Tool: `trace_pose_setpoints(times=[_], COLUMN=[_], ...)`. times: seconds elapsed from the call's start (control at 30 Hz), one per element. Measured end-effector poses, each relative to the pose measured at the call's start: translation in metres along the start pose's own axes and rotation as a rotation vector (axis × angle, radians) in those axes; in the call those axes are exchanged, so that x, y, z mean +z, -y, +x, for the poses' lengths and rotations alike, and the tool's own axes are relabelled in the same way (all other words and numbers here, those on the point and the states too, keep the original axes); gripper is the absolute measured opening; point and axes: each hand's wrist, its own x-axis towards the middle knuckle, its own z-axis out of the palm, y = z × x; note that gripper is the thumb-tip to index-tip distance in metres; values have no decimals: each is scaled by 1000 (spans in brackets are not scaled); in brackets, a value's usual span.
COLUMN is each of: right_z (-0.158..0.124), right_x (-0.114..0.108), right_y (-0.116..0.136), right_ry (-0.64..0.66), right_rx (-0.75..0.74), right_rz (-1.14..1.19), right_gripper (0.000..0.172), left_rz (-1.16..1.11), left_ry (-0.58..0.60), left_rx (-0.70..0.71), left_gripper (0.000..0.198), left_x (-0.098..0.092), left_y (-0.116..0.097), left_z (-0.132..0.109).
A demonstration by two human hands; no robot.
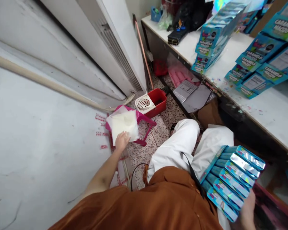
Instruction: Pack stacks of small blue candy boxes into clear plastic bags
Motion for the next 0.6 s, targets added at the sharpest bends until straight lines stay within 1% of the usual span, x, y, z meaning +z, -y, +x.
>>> trace_pose_setpoints(times=[0.07, 0.13, 0.27, 0.4, 0.5, 0.6], right_z=[-15, -22, -22, -21, -21, -20], right_x=[8, 12, 9, 7, 9, 11], right_y=[12, 17, 7, 6, 12, 12], right_ry=[-72, -100, -93, -107, -118, -102], right_rx=[65, 78, 65, 110, 125, 98], right_rz=[36, 55, 77, 63, 74, 81], right_gripper=[50, 52, 52, 50, 43, 37], left_rz=[34, 55, 52, 19, 1, -13], left_ry=[25, 43, 86, 146, 138, 95], left_rx=[-5, -15, -6, 7, -60, -158], left_gripper=[32, 27, 25, 23, 22, 24], left_x=[7, 13, 16, 14, 13, 12], left_y=[5, 10, 25, 42, 51, 54], left_z=[8, 14, 21, 24, 28, 33])
